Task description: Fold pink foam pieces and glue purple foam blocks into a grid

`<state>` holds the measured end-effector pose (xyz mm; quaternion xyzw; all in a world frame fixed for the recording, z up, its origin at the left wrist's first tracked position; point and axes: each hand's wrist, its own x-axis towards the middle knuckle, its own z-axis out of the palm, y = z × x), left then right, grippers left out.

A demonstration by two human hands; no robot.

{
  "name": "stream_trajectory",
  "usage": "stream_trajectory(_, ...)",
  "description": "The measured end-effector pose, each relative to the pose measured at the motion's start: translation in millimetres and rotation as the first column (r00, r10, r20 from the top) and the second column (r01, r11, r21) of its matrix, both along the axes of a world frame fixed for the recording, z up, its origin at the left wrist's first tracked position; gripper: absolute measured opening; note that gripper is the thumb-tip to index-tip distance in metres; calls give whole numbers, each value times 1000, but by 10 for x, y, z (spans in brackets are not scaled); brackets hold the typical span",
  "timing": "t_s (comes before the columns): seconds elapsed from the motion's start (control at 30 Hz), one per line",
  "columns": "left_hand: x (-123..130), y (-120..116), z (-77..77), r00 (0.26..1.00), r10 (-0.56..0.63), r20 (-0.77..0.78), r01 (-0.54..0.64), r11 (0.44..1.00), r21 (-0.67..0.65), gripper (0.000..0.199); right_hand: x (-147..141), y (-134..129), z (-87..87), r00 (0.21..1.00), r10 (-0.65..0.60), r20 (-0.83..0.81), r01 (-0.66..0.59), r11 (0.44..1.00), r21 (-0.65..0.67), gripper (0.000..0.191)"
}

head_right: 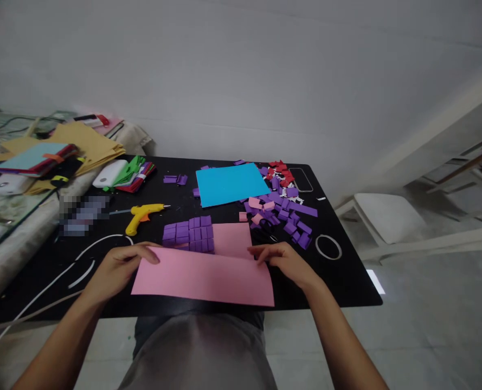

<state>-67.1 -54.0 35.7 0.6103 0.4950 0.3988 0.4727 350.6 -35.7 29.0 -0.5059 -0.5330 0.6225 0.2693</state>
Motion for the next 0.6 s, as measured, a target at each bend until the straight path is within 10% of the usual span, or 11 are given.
stream_trajectory(0.13,133,37,254,984,-151,-96,160,983,95,29,-261,45,367,999,28,25,-32,980,196,13)
stream_trajectory(0.33,464,78,584,971,-218,-94,228,967,111,34,-918,1,719,902,383,199,-427,860,280,95)
stream_trajectory(0.6,505,134,349,934,238,268,-228,971,-69,45,-965,128,647,939,233,252,-306,899,312,48)
